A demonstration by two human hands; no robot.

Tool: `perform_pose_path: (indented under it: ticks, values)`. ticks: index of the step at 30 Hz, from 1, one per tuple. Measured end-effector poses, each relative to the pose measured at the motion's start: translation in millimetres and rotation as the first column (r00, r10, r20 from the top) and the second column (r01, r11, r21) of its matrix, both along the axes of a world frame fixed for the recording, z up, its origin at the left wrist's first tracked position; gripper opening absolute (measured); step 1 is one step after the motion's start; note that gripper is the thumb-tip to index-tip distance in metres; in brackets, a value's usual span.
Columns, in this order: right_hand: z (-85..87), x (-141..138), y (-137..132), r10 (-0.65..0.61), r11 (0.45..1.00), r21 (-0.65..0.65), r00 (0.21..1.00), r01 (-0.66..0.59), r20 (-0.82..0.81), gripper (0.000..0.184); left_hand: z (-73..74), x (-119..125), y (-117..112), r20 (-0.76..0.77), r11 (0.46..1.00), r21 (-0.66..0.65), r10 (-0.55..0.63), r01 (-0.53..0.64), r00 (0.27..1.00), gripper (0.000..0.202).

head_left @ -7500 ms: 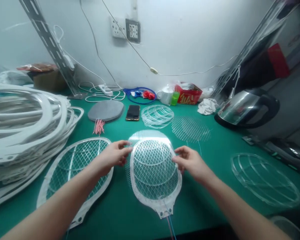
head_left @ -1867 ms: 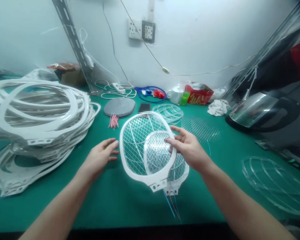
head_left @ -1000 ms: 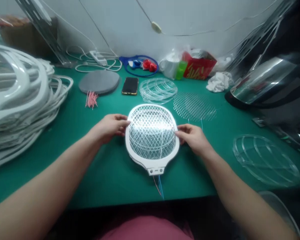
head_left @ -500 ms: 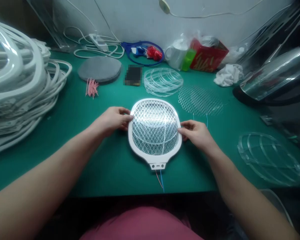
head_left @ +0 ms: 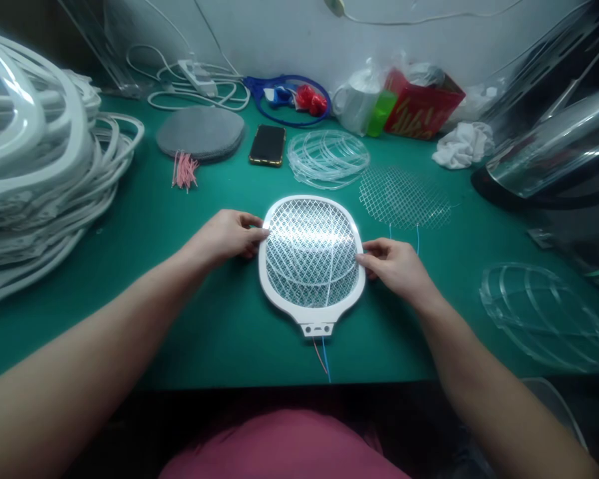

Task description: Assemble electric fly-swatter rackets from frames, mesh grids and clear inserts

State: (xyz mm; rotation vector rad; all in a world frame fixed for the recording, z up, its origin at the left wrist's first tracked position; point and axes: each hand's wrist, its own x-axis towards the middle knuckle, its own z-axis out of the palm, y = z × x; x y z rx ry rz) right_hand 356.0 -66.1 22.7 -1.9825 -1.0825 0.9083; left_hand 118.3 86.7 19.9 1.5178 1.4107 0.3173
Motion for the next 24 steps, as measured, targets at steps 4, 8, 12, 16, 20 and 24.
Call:
perform_pose_path:
  ticks: [4, 8, 12, 16, 20, 24]
  values:
    - [1.9, 0, 2, -0.008, 1.0, -0.027, 1.0, 0.008, 0.01, 0.02, 2.5, 1, -1, -0.035, 1.0, 0.02, -0.013, 0.014, 0.999, 0.047]
    - [5.3, 0, 4, -0.016, 0.995, -0.094, 1.0, 0.014, -0.015, 0.017, 6.8, 3, -10, -0.117, 0.994, 0.1, -0.029, 0.041, 0.993, 0.034]
    - [4.9, 3, 5, 0.002, 0.994, -0.105, 0.999, -0.007, -0.042, 0.017, 3.7, 11, -30, -0.347, 0.896, 0.411, -0.015, 0.166, 0.938, 0.028]
    - [1.4, 6, 6, 0.004, 0.995, -0.103, 0.995, -0.015, -0.103, 0.016, -4.7, 16, -47, -0.557, 0.828, 0.467, 0.004, 0.31, 0.83, 0.037]
    - [2.9, 3, 9, -0.002, 0.99, -0.138, 0.996, -0.01, -0.09, 0.015, -8.8, 16, -51, -0.497, 0.81, 0.512, 0.008, 0.286, 0.868, 0.039]
    - [5.7, 1, 9, -0.018, 0.989, -0.146, 0.996, 0.006, -0.082, 0.013, -4.5, 13, -39, -0.499, 0.817, 0.48, -0.045, 0.32, 0.865, 0.036]
